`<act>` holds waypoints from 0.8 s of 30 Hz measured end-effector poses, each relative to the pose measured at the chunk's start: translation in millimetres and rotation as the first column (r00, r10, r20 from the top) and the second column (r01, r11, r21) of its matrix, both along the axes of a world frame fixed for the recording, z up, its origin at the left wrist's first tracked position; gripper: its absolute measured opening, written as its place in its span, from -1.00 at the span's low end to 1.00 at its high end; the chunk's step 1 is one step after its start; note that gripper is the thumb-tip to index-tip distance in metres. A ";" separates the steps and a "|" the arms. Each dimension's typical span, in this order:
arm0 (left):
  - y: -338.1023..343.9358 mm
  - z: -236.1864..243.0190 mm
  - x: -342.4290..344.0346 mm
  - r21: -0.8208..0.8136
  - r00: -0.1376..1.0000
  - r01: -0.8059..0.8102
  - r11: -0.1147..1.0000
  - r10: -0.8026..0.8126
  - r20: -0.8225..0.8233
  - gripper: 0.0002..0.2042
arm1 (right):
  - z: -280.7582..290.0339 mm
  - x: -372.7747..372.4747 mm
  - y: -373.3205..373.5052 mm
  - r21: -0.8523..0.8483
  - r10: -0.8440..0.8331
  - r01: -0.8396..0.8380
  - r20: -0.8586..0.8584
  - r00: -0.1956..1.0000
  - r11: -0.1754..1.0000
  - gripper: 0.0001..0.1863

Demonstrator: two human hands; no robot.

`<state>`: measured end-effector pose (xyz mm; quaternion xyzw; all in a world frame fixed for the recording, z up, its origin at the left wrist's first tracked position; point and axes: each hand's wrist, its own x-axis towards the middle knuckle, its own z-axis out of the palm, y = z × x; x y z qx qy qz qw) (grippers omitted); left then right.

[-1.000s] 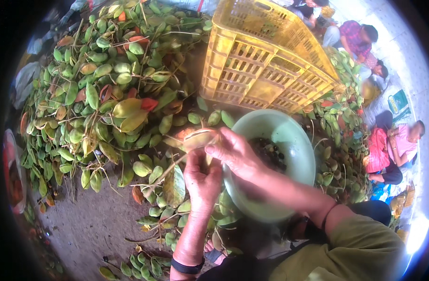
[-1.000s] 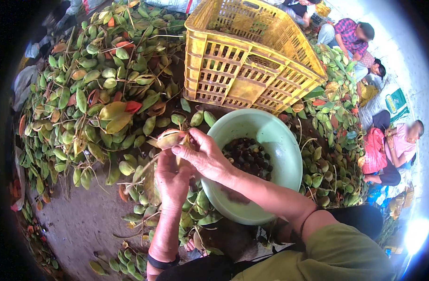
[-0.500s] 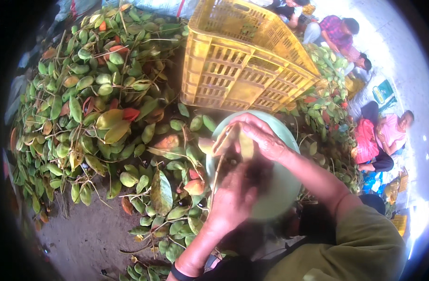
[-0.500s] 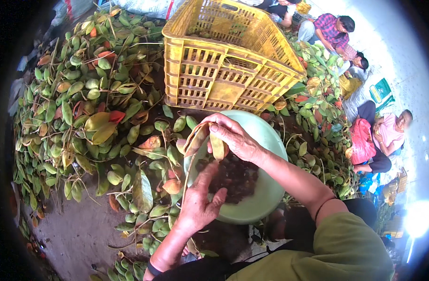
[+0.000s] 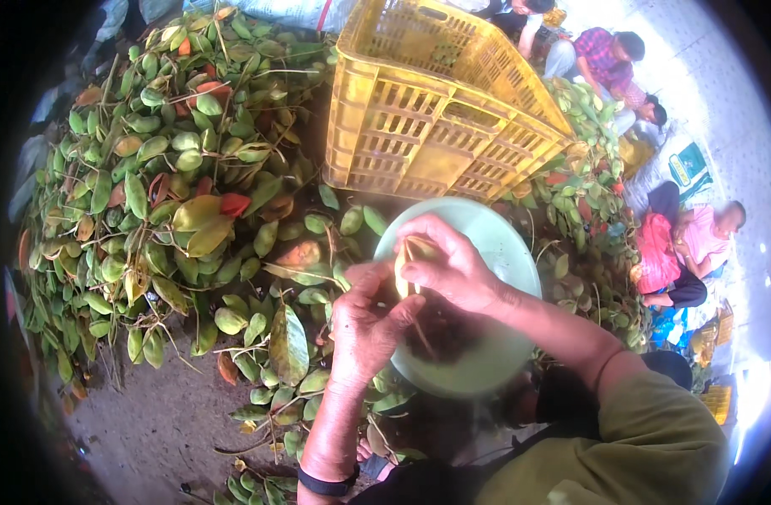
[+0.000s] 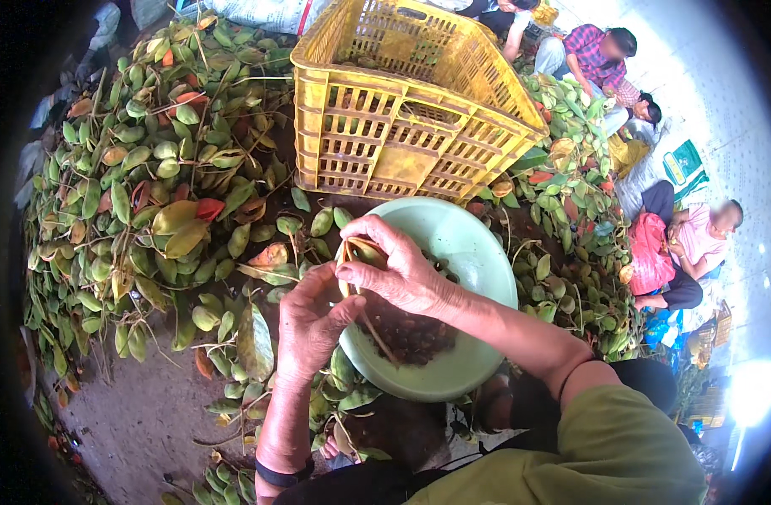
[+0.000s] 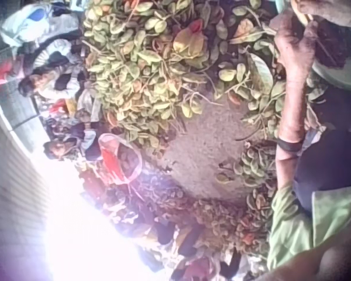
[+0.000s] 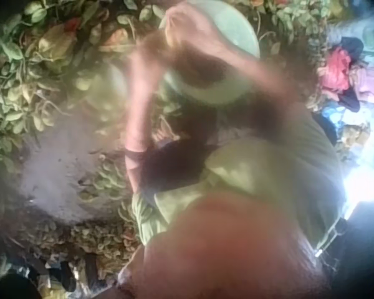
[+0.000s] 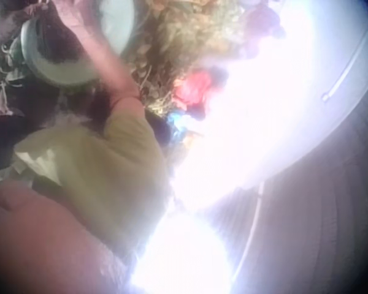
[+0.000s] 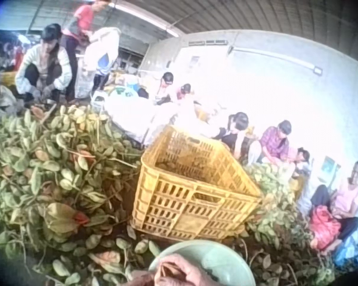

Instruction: Peeling seeds out of green fruit pods and placing them in a bowl.

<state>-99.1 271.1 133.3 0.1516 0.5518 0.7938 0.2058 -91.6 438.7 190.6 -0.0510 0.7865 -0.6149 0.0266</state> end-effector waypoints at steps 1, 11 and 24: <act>-0.9 2.6 1.3 0.040 0.997 0.014 0.999 -0.017 0.071 -0.59 | -3.7 1.5 0.2 0.015 -0.010 0.009 0.043 0.999 1.000 -0.63; 0.1 -5.2 7.2 0.382 0.905 -0.070 0.921 -0.103 0.413 -0.70 | -5.6 16.3 -7.5 0.179 0.031 -0.010 -0.115 0.993 0.984 -0.67; 67.0 -4.6 22.2 0.270 0.953 -0.141 0.952 0.056 0.297 -0.86 | 2.3 28.4 29.2 0.250 0.029 0.030 -0.230 0.973 0.968 -0.87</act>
